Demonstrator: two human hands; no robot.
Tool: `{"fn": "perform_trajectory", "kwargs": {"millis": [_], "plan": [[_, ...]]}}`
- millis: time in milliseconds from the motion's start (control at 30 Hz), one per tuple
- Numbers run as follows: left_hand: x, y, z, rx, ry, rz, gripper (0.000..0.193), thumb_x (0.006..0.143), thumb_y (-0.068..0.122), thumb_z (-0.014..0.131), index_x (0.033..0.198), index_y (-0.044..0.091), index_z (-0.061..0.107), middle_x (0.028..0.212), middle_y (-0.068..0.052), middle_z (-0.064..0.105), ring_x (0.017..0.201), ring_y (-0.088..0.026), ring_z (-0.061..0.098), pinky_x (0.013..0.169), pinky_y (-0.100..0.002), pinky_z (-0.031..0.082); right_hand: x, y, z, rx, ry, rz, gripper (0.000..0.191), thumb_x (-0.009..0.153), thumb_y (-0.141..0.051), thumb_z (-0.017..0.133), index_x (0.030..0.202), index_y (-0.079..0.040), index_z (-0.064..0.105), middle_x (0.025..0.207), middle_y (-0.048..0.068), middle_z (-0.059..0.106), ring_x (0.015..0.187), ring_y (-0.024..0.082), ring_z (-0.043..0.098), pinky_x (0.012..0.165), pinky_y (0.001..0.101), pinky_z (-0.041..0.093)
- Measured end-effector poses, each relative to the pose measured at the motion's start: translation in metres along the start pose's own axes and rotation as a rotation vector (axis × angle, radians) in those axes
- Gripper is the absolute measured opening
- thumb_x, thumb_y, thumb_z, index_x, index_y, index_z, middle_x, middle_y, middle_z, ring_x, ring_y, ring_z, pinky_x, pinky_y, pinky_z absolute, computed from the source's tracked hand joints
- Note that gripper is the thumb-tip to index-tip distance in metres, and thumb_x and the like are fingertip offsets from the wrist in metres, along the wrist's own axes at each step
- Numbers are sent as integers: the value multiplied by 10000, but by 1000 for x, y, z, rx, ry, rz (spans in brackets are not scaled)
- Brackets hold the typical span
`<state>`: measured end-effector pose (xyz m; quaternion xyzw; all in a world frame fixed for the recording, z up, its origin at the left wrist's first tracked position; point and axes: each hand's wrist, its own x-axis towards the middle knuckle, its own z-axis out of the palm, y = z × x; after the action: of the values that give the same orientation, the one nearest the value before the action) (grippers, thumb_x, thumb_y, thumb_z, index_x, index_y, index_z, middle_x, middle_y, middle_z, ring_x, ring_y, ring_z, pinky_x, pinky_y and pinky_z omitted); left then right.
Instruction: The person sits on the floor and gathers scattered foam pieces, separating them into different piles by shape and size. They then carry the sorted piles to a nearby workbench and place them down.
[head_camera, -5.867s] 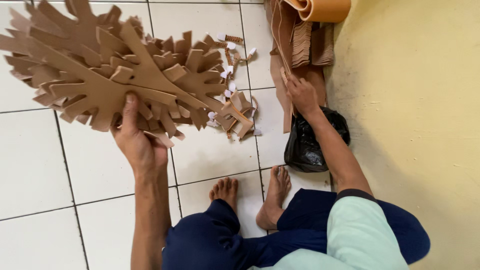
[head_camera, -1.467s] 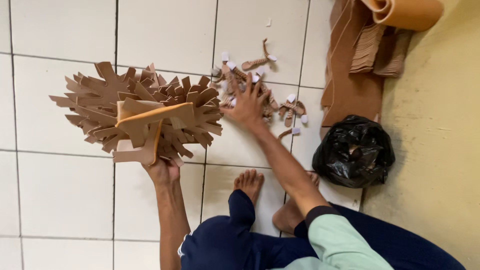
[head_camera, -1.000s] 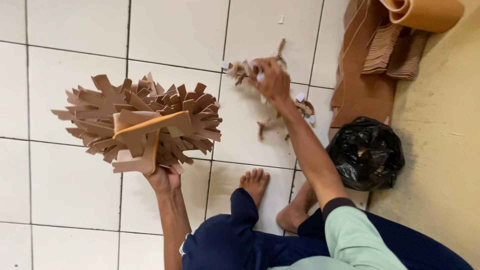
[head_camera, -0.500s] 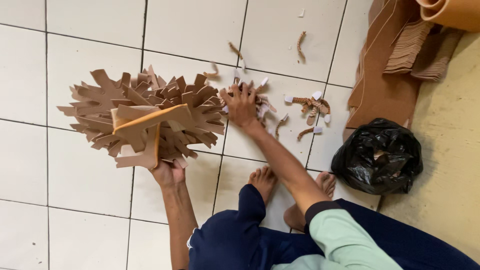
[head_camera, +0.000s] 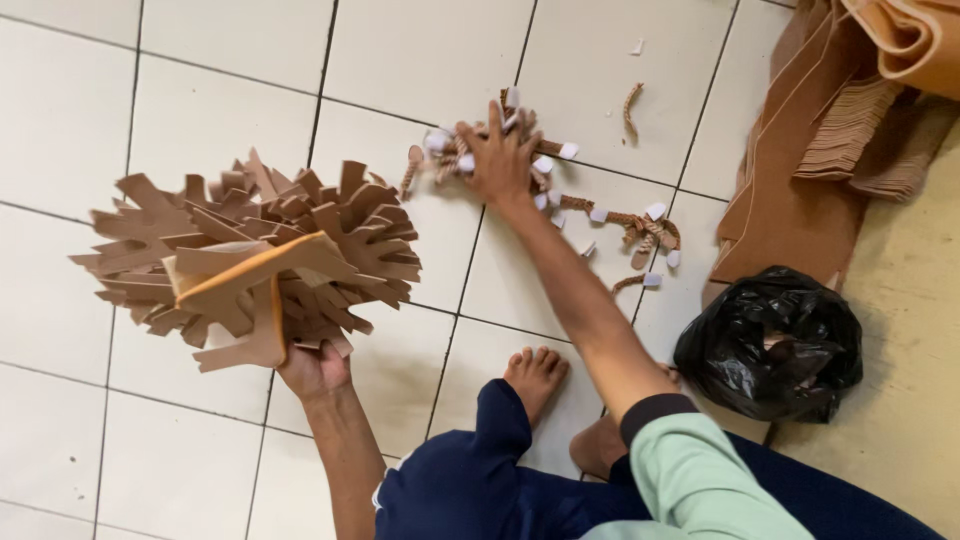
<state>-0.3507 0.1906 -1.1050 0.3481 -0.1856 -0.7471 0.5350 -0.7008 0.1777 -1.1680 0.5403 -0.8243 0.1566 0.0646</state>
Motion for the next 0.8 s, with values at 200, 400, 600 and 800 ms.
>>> {"fn": "perform_trajectory", "kwargs": {"millis": [200, 400, 600, 800], "plan": [[0, 12, -9, -43, 33, 73, 517, 1031, 369, 640, 1444, 73, 548, 1418, -64, 618, 1295, -242, 593, 1068, -429, 568, -9, 8, 13, 79, -35, -58, 344, 897, -417, 793, 1161, -211, 714, 1214, 178, 636, 1010, 399, 670, 860, 586, 569], [-13, 21, -13, 66, -118, 124, 577, 1059, 485, 531, 1416, 33, 568, 1298, -141, 670, 1050, -325, 702, 608, -538, 627, 9, -58, 8, 438, -183, -16, 430, 859, -462, 798, 1173, -181, 712, 1099, 185, 627, 753, 307, 702, 579, 437, 610], [-22, 26, -22, 69, -74, 148, 510, 1149, 470, 501, 1403, 36, 580, 1224, -162, 683, 934, -348, 696, 589, -572, 588, -8, -130, 22, 45, 136, -51, 180, 938, -194, 577, 987, -263, 736, 1220, 193, 613, 858, 299, 704, 740, 498, 650], [-17, 24, -16, 5, -192, 130, 416, 1180, 462, 507, 1193, 48, 546, 1159, -123, 667, 1003, -335, 709, 605, -575, 603, -1, -53, 2, 480, -309, 65, 285, 898, -223, 742, 1162, -120, 710, 1116, 164, 623, 929, 314, 689, 769, 421, 634]]}}
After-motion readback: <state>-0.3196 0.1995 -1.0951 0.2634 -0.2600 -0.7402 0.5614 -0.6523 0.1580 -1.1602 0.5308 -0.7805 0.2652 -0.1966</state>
